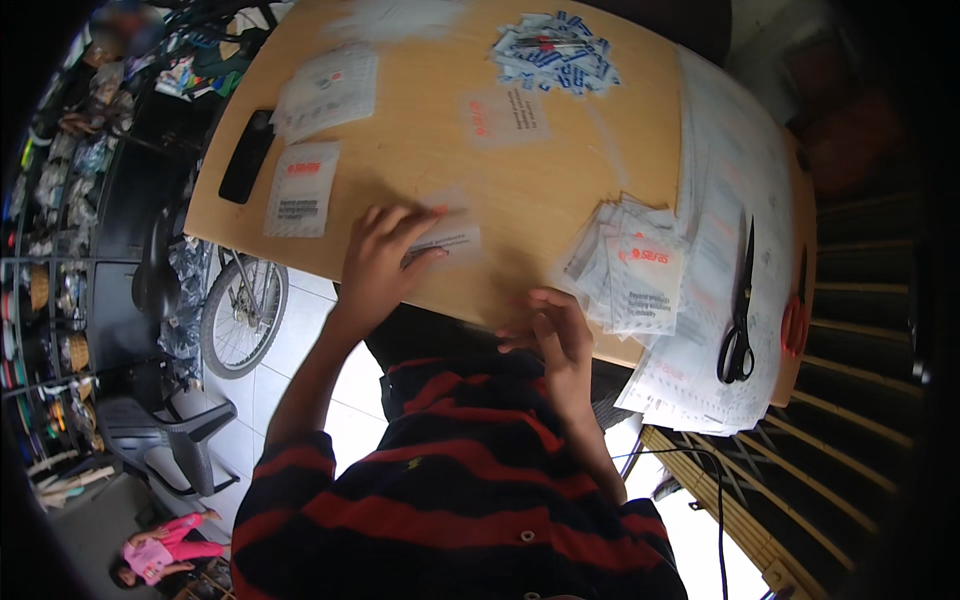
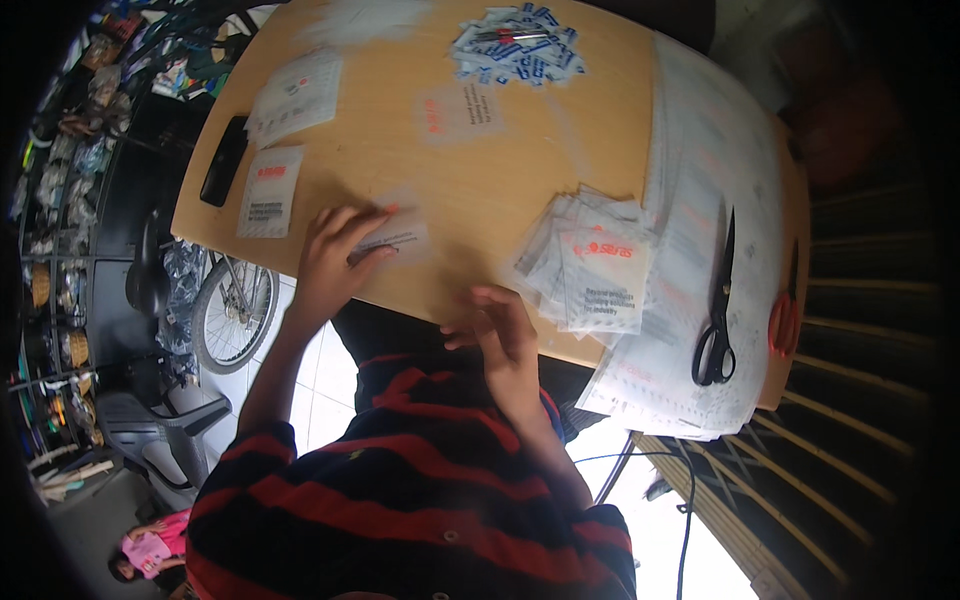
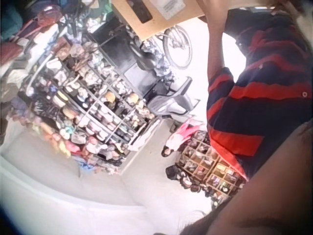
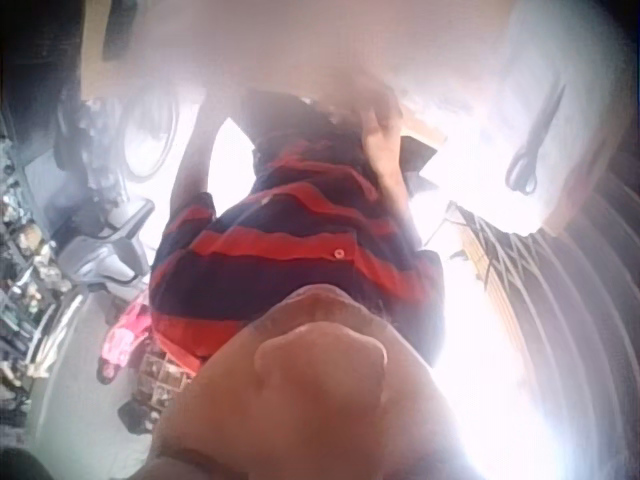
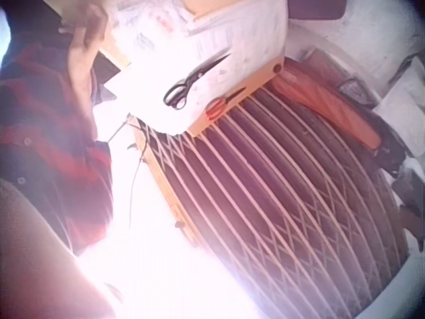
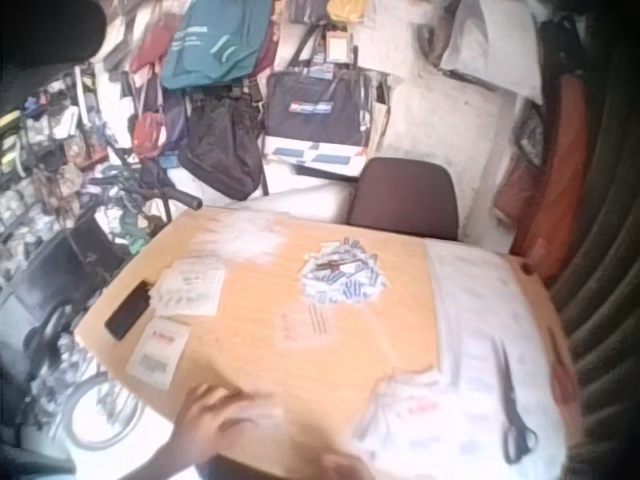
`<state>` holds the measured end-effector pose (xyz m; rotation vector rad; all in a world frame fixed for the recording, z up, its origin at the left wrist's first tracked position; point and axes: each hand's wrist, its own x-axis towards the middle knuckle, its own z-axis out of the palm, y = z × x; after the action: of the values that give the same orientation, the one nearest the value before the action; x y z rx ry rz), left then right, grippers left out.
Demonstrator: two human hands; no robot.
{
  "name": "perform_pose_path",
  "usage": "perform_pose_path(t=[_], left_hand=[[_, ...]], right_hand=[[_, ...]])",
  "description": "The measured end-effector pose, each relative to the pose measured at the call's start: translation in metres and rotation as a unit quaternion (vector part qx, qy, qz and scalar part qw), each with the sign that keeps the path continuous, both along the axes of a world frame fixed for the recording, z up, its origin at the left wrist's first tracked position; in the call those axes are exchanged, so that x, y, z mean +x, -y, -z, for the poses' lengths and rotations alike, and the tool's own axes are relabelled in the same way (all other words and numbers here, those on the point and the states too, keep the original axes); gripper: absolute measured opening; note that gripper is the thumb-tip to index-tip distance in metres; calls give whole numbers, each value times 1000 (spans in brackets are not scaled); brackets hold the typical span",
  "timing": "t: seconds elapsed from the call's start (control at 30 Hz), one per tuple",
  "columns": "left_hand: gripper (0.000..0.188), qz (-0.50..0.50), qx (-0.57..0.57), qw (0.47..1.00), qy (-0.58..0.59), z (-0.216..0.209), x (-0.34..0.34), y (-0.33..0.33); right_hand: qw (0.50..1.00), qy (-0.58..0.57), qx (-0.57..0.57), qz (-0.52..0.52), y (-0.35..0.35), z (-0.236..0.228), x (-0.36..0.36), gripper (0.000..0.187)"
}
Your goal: The person sorts and stacks small white paper packets on a wooden table, aligning them into neat piles. They then pick up and handle small blue and white rectangular items, arranging them on the table.
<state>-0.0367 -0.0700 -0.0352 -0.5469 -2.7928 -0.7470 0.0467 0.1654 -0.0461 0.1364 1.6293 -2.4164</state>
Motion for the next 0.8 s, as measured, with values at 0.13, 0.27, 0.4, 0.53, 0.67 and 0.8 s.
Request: perform_pose_path(t=[0.13,0.27,0.4,0.53,0.67,0.8], left_hand=[[35,8,70,997,-19,7,27,-14],[41,112,57,991,-48,-25,38,-45],[50,205,110,973,-6,-38,13,-61],[45,110,126,985,-37,-28,-49,-68],[44,-2,-52,989,-140,28,-129,-73],[37,27,-29,991,-127,42,-145,-62]], right_hand=[[998,42,42,-22,3,-21,-14,25],[998,-4,62,-23,-2,-12,-20,22],[975,-62,203,69,-34,-16,-17,20],[941,-39,268,201,-81,-38,-15,17],[880,-47,442,169,-129,-35,-29,23],[739,-113,636,189,-132,-24,-44,28]])
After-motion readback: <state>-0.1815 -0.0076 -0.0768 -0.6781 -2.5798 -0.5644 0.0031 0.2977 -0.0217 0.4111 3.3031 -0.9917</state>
